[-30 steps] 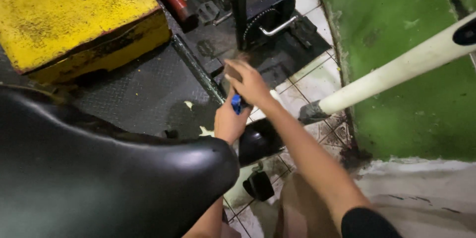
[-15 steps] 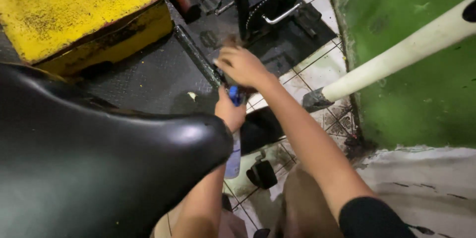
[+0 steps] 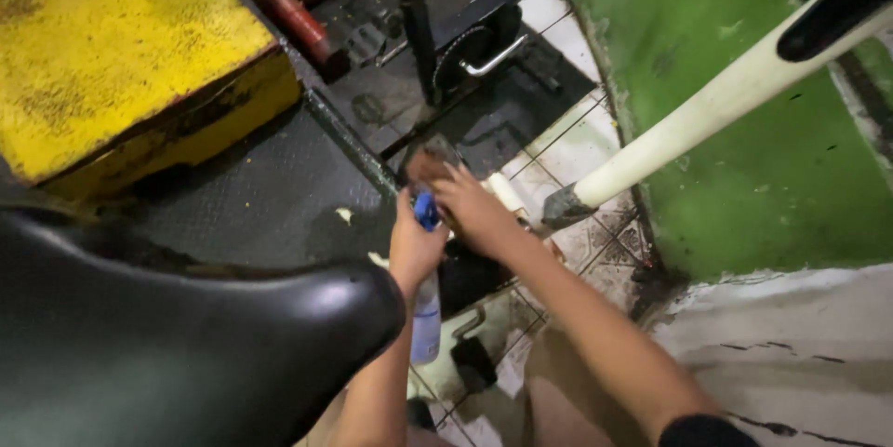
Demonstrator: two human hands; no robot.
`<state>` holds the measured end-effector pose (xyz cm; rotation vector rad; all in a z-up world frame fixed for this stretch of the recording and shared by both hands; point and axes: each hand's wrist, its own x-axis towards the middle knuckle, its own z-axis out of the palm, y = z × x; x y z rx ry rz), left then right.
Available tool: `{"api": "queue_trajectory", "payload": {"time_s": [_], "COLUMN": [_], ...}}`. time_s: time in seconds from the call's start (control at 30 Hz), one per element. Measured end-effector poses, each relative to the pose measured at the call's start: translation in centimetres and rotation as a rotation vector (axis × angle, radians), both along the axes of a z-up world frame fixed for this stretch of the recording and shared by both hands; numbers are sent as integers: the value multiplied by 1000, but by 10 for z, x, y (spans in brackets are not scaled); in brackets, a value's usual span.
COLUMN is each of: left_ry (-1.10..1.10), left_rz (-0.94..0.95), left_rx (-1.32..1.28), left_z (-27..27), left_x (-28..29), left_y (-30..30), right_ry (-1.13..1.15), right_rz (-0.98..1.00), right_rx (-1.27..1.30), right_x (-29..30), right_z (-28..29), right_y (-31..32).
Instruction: Cleaning and wiping down various parts of an exercise bike using a spray bottle and a cloth.
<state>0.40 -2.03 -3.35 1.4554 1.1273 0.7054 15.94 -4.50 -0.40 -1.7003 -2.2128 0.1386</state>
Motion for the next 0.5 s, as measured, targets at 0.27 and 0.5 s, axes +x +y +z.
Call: {"api": "queue_trajectory", "payload": {"time_s": [0.27, 0.5], "left_ry": [176, 83], "left_rz": [-122, 0], "left_rx": [133, 140], "left_z": [19, 29], "left_x": [0, -11], "left_y": [-11, -1], "right_ry": [152, 227], "right_rz": [-259, -342], "right_rx": [86, -206], "right_x": [28, 0], "right_z": [12, -19], "right_y": [41, -2]}}
